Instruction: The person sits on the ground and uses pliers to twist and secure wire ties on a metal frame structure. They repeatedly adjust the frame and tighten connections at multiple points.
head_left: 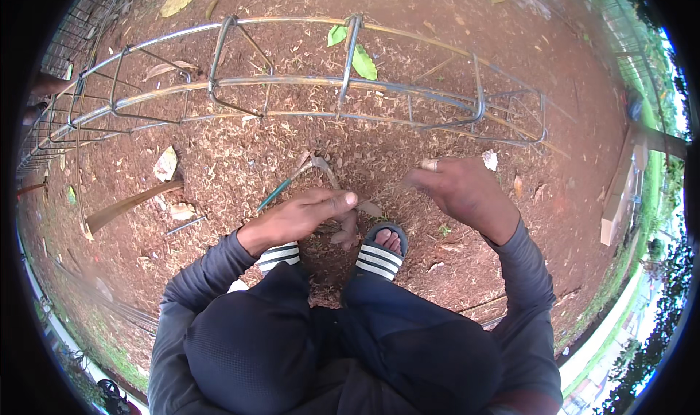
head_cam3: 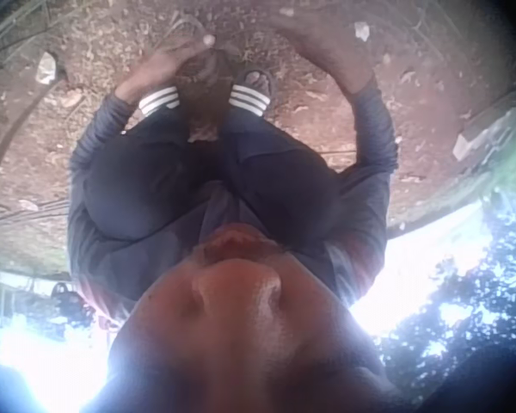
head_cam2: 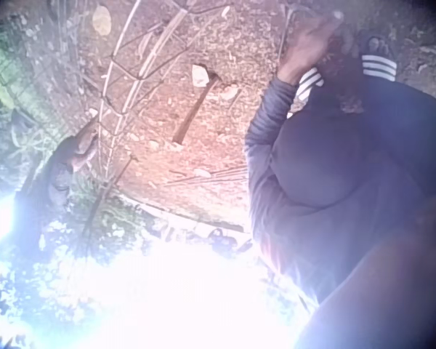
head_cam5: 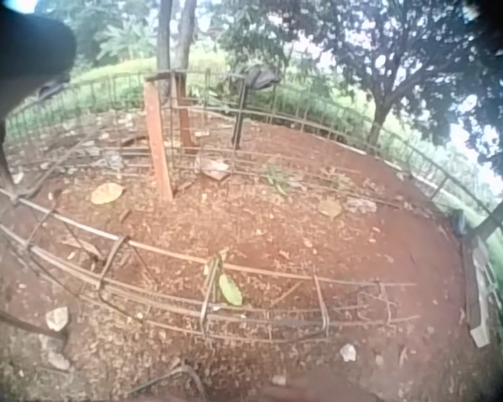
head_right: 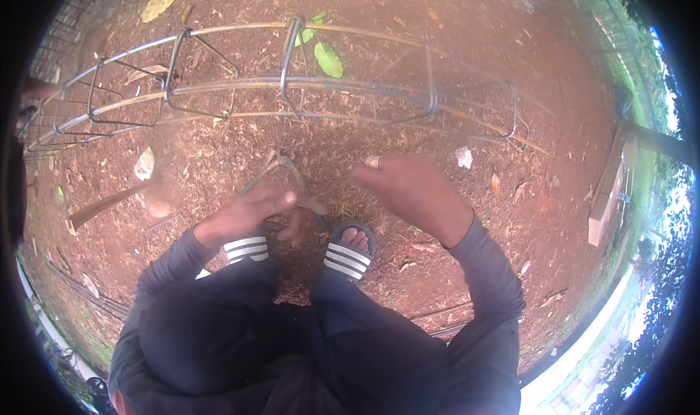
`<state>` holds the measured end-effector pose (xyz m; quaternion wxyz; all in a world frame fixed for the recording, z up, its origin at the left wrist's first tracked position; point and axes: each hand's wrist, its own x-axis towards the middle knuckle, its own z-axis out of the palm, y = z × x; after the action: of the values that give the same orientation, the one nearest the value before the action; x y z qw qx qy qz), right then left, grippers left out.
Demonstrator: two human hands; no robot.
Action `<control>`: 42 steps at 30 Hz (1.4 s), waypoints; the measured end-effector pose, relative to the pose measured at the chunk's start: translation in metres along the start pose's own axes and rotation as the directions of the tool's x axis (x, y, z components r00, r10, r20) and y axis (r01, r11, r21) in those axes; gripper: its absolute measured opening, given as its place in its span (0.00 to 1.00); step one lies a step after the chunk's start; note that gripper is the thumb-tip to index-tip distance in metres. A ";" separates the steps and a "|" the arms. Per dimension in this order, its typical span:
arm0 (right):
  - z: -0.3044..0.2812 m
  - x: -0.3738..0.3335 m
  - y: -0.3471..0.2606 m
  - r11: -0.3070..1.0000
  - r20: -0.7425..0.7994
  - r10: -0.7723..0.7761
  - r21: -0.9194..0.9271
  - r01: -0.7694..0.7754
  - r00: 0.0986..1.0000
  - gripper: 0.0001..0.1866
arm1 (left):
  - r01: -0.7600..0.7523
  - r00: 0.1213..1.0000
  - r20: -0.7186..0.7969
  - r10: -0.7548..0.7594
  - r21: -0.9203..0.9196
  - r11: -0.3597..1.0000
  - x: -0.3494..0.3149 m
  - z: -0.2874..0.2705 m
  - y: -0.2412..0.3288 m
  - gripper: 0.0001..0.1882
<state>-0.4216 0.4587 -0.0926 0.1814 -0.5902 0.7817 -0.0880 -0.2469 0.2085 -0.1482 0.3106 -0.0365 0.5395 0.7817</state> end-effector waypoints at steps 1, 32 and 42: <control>0.001 0.002 0.000 1.000 -0.005 -0.024 -0.012 0.024 1.000 0.16 | -0.003 1.000 0.013 0.005 -0.086 0.996 -0.001 -0.001 -0.002 0.19; -0.008 0.133 -0.029 0.526 -0.358 0.613 0.850 -0.026 0.704 0.12 | -0.427 0.734 -0.602 0.314 -0.051 0.903 0.057 -0.005 -0.021 0.13; 0.030 0.128 -0.020 0.918 -0.731 0.171 0.361 0.162 0.660 0.18 | -0.020 0.567 -0.353 0.744 0.897 0.441 0.002 -0.002 0.023 0.12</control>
<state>-0.4228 0.3329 -0.1364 -0.0416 -0.4493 0.7530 -0.4790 -0.2614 0.2027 -0.1307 -0.1576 -0.0517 0.8998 0.4035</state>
